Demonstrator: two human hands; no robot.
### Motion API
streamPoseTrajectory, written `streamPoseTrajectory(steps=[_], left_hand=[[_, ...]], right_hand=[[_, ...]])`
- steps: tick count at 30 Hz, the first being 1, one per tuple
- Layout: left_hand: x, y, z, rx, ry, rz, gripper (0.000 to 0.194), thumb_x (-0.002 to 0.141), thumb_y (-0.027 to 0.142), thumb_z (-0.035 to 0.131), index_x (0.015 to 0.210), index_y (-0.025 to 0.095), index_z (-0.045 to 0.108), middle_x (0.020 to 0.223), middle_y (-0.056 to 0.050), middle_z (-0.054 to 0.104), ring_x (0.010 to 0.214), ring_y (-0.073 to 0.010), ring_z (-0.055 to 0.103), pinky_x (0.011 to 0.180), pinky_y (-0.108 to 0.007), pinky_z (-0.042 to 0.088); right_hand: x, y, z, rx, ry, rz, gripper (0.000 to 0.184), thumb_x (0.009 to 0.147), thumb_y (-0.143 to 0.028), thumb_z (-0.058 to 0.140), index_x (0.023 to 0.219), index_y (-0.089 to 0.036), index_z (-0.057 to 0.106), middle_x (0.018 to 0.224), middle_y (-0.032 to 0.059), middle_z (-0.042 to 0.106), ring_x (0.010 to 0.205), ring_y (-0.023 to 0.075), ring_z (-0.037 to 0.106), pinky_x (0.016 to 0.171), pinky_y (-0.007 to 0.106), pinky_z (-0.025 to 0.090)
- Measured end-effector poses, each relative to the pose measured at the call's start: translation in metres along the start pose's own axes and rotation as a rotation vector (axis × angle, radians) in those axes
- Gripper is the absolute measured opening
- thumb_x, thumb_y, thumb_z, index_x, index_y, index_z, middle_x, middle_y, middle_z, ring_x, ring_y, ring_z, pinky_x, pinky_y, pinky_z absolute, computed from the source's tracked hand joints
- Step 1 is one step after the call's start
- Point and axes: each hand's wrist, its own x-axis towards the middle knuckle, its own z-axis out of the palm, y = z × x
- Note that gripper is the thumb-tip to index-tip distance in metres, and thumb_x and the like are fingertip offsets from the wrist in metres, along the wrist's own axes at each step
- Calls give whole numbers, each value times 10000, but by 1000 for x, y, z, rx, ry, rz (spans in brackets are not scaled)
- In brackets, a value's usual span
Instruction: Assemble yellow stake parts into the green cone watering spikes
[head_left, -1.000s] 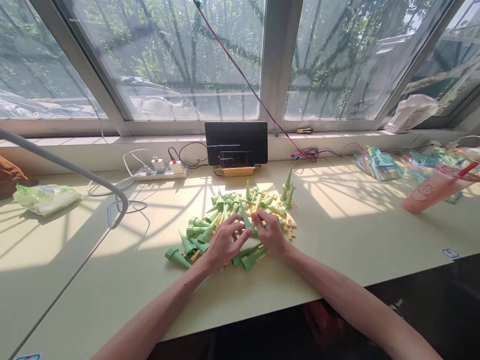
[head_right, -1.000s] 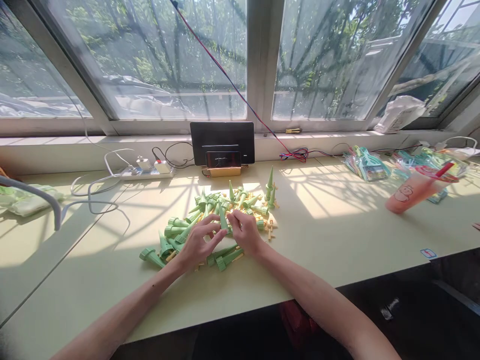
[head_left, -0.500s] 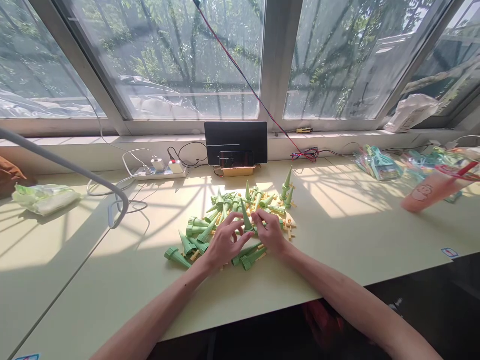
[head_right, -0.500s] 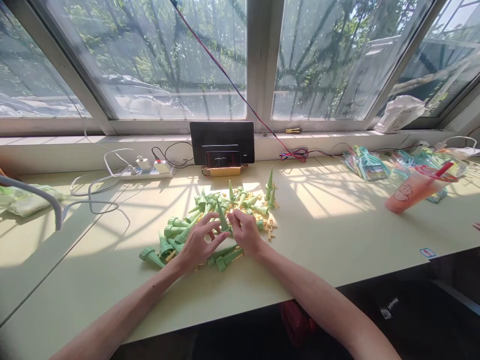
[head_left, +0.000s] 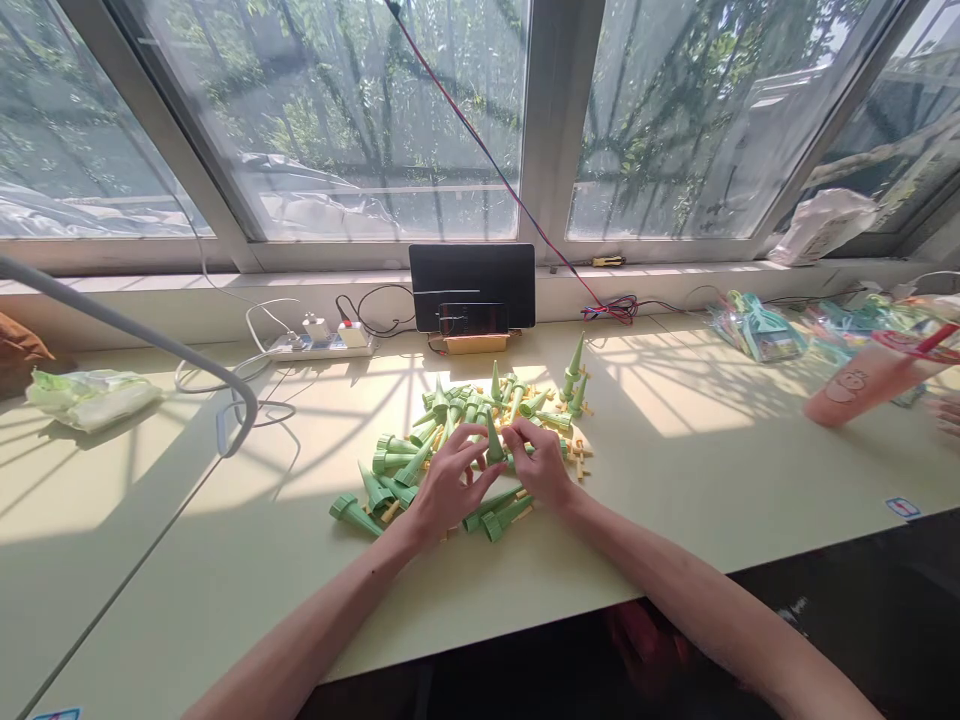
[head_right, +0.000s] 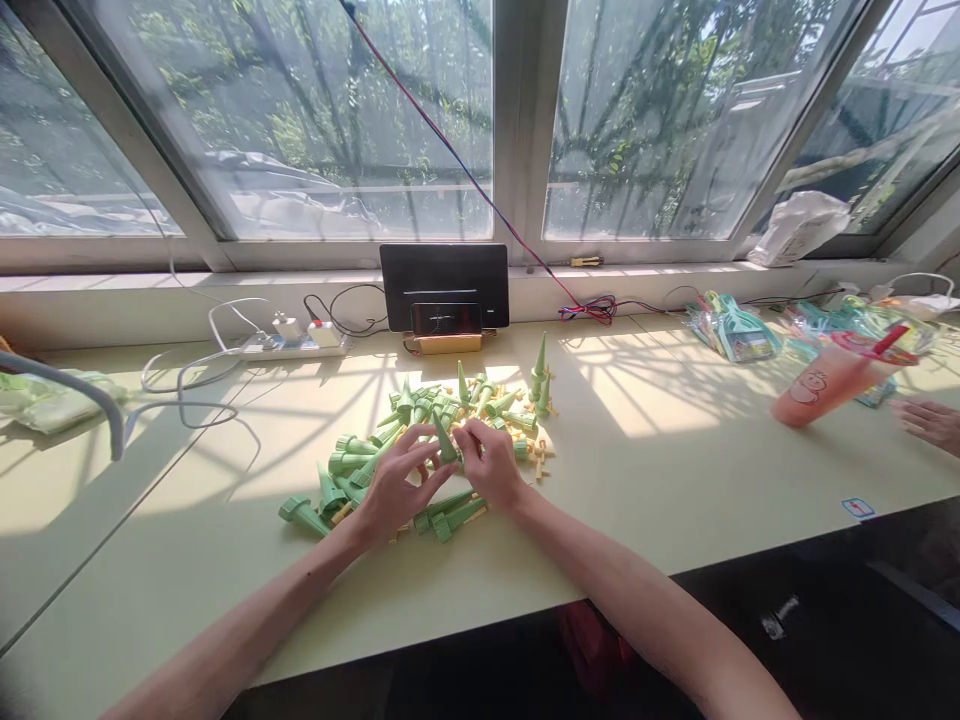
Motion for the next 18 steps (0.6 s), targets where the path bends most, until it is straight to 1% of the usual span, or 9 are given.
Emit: streamPoseTrajectory(steps=[5, 9, 14, 18], left_hand=[[0, -1, 1, 29, 33, 4, 104, 872, 234, 633, 943, 162, 654, 1087, -73, 564, 626, -45, 585, 510, -170, 537], [-1, -4, 1, 68, 47, 36, 145, 883, 239, 618, 1004, 175, 669, 1080, -78, 574, 632, -53, 592, 515, -176, 541], [-2, -9, 2, 128, 62, 74, 271, 917, 223, 568, 1181, 225, 632, 1086, -84, 581, 692, -85, 619, 521, -188, 515], [-2, -11, 1, 162, 66, 77, 262, 934, 232, 539, 1174, 241, 645, 1074, -77, 583, 668, -76, 602, 532, -195, 502]], right_hand=[[0, -1, 0, 16, 8, 5, 323, 956, -348, 464, 672, -197, 435, 584, -42, 396, 532, 103, 336, 510, 244, 287], [1, -1, 0, 19, -1, 14, 317, 956, -344, 463, 676, -196, 443, 584, -40, 401, 534, 105, 342, 511, 248, 289], [0, -1, 0, 18, -5, 22, 331, 957, -343, 461, 661, -197, 435, 572, -42, 394, 523, 103, 337, 502, 249, 278], [0, 0, 0, 13, -11, 18, 327, 962, -341, 451, 669, -195, 456, 579, -36, 420, 523, 104, 356, 503, 249, 286]])
